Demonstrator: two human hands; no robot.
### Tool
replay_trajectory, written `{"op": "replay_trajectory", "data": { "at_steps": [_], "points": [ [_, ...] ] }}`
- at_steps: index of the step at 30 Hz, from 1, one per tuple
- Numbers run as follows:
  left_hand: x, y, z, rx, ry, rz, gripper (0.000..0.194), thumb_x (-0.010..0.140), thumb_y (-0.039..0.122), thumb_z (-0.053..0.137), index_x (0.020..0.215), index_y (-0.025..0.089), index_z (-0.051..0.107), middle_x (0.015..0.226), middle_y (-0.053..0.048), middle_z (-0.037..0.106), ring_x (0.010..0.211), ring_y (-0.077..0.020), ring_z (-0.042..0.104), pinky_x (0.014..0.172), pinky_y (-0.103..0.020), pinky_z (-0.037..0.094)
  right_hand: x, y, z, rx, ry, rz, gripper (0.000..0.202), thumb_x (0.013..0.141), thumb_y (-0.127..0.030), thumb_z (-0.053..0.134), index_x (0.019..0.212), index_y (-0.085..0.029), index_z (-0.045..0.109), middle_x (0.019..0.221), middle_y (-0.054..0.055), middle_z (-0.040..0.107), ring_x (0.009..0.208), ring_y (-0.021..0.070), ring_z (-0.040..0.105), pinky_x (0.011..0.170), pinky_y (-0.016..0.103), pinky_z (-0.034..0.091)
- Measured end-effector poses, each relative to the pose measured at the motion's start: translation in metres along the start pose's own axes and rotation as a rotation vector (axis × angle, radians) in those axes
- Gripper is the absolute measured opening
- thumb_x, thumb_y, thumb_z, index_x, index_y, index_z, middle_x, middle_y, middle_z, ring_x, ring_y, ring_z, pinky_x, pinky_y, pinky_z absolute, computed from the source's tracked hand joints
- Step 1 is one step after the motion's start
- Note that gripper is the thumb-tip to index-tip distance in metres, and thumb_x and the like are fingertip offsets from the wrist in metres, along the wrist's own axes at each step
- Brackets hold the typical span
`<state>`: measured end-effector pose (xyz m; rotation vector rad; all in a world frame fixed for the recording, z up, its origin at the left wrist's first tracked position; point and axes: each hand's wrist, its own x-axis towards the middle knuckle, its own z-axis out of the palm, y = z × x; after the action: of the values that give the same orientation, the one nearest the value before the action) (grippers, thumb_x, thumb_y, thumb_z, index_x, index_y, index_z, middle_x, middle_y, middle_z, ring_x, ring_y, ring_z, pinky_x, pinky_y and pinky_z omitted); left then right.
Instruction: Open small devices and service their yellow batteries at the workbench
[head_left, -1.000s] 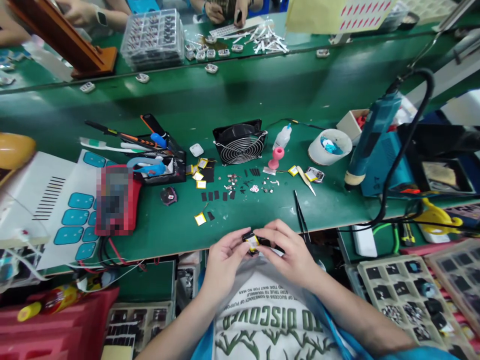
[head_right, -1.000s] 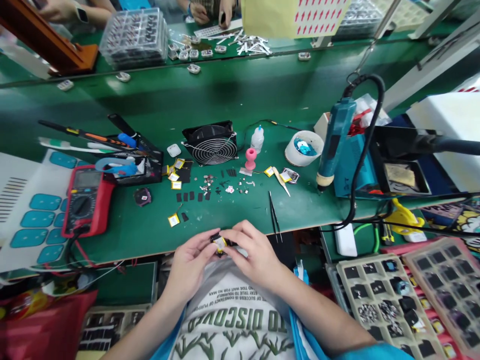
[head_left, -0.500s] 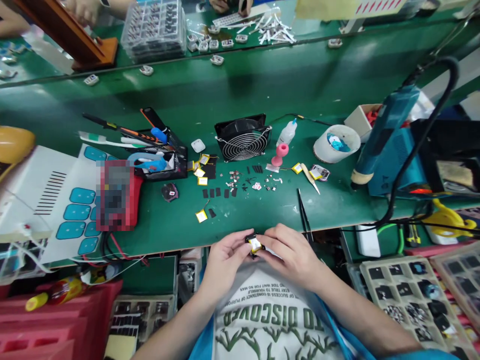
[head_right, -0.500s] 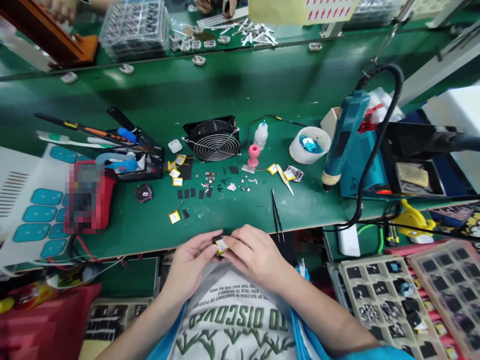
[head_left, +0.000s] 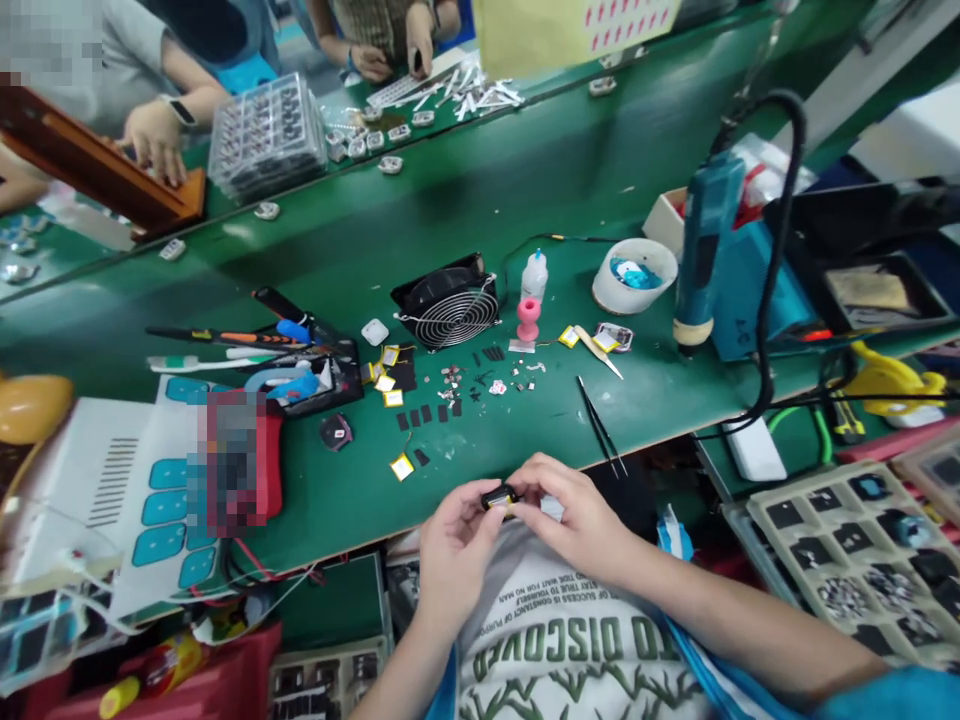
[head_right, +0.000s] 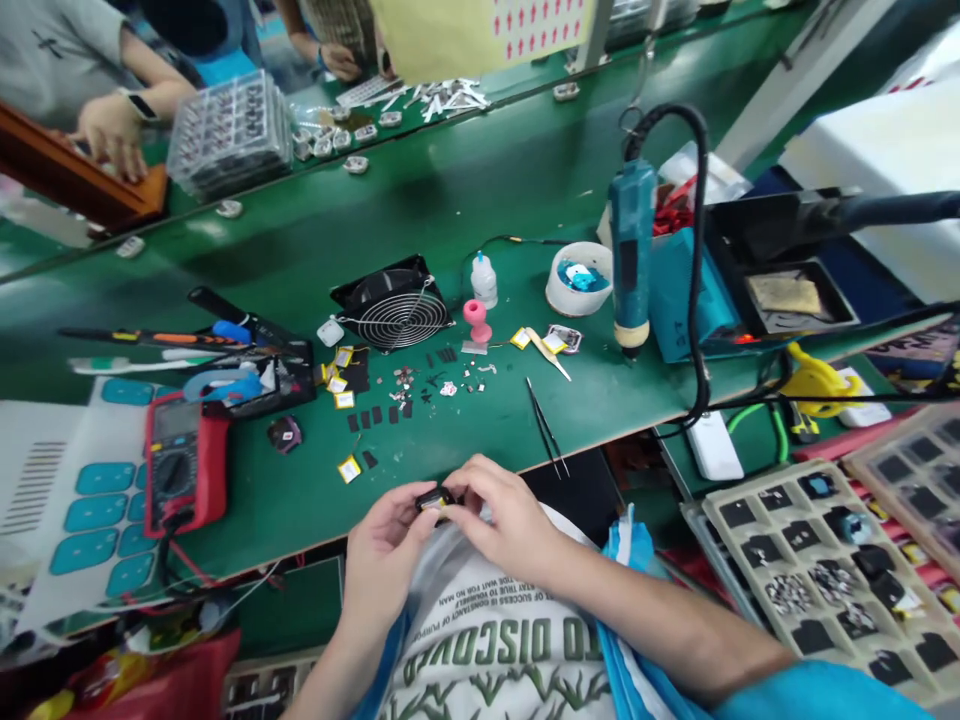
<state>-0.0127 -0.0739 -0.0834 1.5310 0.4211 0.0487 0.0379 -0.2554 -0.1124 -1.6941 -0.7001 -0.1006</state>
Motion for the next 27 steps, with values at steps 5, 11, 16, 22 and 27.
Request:
{"op": "replay_trajectory", "data": {
  "at_steps": [5, 11, 16, 22, 27],
  "points": [
    [0.004, -0.006, -0.008, 0.11, -0.028, 0.031, 0.022, 0.084, 0.03, 0.094, 0.103, 0.019, 0.09, 0.095, -0.006, 0.087, 0.086, -0.0172, 0.088, 0.081, -0.016, 0.068, 0.001, 0.006, 0.007, 0.064, 0.041, -0.015, 0.004, 0.118, -0.019, 0.072, 0.115, -0.015, 0.07, 0.095, 0.003, 0.069, 0.079, 0.0122, 0.067, 0.073, 0.02, 0.056],
    [0.021, 0.002, -0.017, 0.351, -0.126, 0.322, 0.017, 0.099, 0.035, 0.083, 0.099, 0.02, 0.09, 0.091, -0.005, 0.083, 0.08, -0.0138, 0.084, 0.078, -0.014, 0.066, 0.001, 0.015, 0.018, -0.011, 0.103, -0.046, 0.011, 0.117, -0.018, 0.071, 0.108, -0.017, 0.066, 0.089, 0.001, 0.067, 0.074, 0.0137, 0.062, 0.067, 0.024, 0.049],
    [0.049, 0.009, -0.03, 0.675, -0.249, 0.575, 0.023, 0.104, 0.029, 0.074, 0.111, 0.027, 0.095, 0.095, 0.0, 0.085, 0.083, -0.0122, 0.085, 0.078, -0.013, 0.066, 0.016, 0.028, -0.008, -0.407, 0.237, -0.214, 0.015, 0.125, -0.026, 0.058, 0.118, -0.016, 0.066, 0.102, 0.008, 0.072, 0.091, 0.0222, 0.064, 0.08, 0.033, 0.056],
    [0.058, -0.001, -0.04, 1.037, -0.047, 0.976, 0.04, 0.122, 0.048, 0.063, 0.112, 0.021, 0.091, 0.113, -0.004, 0.086, 0.098, -0.0158, 0.087, 0.088, -0.024, 0.072, 0.017, 0.056, -0.063, -0.917, 0.311, -0.088, 0.021, 0.116, -0.029, 0.074, 0.104, -0.018, 0.062, 0.096, 0.009, 0.065, 0.088, 0.0267, 0.057, 0.077, 0.039, 0.05],
    [0.049, -0.012, -0.041, 1.092, -0.057, 1.13, 0.034, 0.125, 0.041, 0.058, 0.115, 0.023, 0.085, 0.119, -0.004, 0.084, 0.105, -0.0139, 0.084, 0.091, -0.025, 0.072, 0.008, 0.067, -0.078, -1.122, 0.236, -0.024, 0.024, 0.101, -0.024, 0.086, 0.092, -0.02, 0.065, 0.087, 0.01, 0.06, 0.086, 0.0287, 0.053, 0.076, 0.045, 0.036]
  ]
}}
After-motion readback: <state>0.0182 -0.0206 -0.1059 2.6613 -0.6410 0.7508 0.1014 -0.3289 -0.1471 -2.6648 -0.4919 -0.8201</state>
